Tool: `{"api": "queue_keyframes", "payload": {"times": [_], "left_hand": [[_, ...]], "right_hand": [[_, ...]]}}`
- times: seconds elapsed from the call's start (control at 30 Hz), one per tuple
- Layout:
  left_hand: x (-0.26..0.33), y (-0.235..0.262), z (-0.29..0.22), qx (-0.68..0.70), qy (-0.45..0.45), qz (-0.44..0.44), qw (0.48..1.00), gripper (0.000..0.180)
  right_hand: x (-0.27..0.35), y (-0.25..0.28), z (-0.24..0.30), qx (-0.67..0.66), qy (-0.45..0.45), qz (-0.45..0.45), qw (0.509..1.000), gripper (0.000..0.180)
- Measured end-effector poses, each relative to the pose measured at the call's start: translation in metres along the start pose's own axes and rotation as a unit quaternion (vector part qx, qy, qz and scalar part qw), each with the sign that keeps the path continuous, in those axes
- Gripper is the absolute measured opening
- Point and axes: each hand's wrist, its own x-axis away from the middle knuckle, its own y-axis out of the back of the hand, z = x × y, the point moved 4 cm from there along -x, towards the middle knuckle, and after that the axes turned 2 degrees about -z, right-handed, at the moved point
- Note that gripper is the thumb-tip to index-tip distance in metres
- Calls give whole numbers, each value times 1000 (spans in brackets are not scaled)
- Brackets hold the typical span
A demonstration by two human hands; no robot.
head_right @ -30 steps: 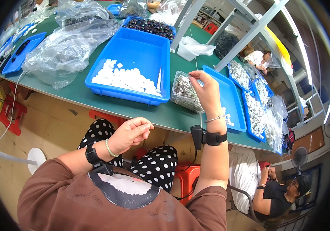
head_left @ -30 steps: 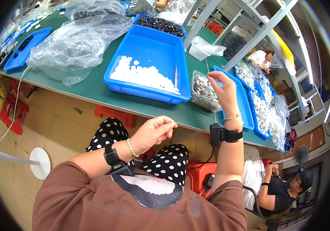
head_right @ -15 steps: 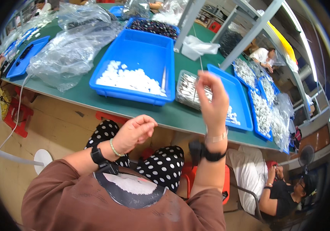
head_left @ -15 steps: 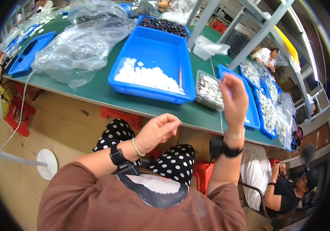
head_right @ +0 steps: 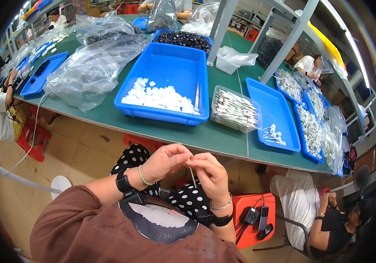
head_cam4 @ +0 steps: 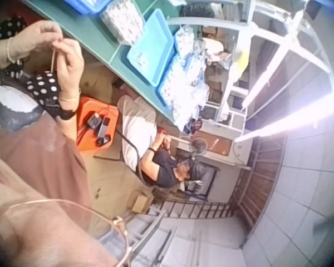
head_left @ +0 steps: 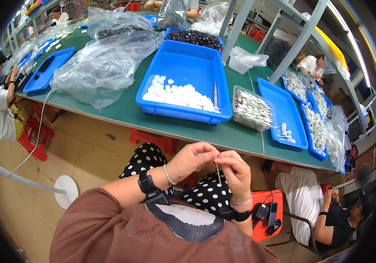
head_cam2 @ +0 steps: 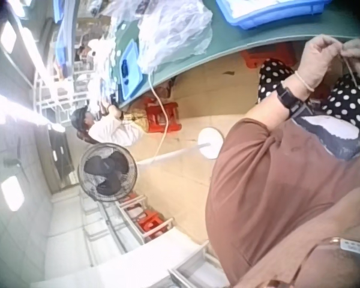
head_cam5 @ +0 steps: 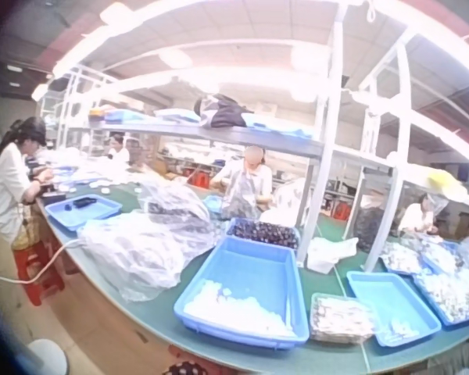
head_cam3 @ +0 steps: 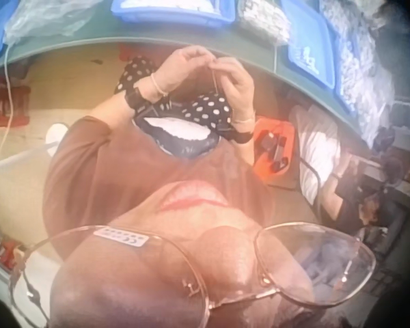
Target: Assembling small white components, possibly eyeglass nose pads, onto a thin frame or rod in an assembly line setting.
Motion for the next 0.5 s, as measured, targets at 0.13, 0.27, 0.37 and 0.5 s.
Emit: {"api": "queue_keyframes", "payload": {"times": [0.13, 0.27, 0.37, 0.5], "left_hand": [[-4, -1, 2, 78, 24, 2, 997, 14], [-11, -13, -14, 62, -14, 28, 998, 13], [-12, -30, -30, 112, 15, 92, 989, 17], [-13, -38, -25, 124, 29, 91, 988, 17]], "right_hand": [[-1, -2, 3, 88, 58, -55, 993, 24], [2, -9, 15, 182, 173, -181, 951, 25], [9, -6, 13, 156, 194, -284, 926, 21], [10, -2, 18, 124, 183, -315, 923, 18]]}}
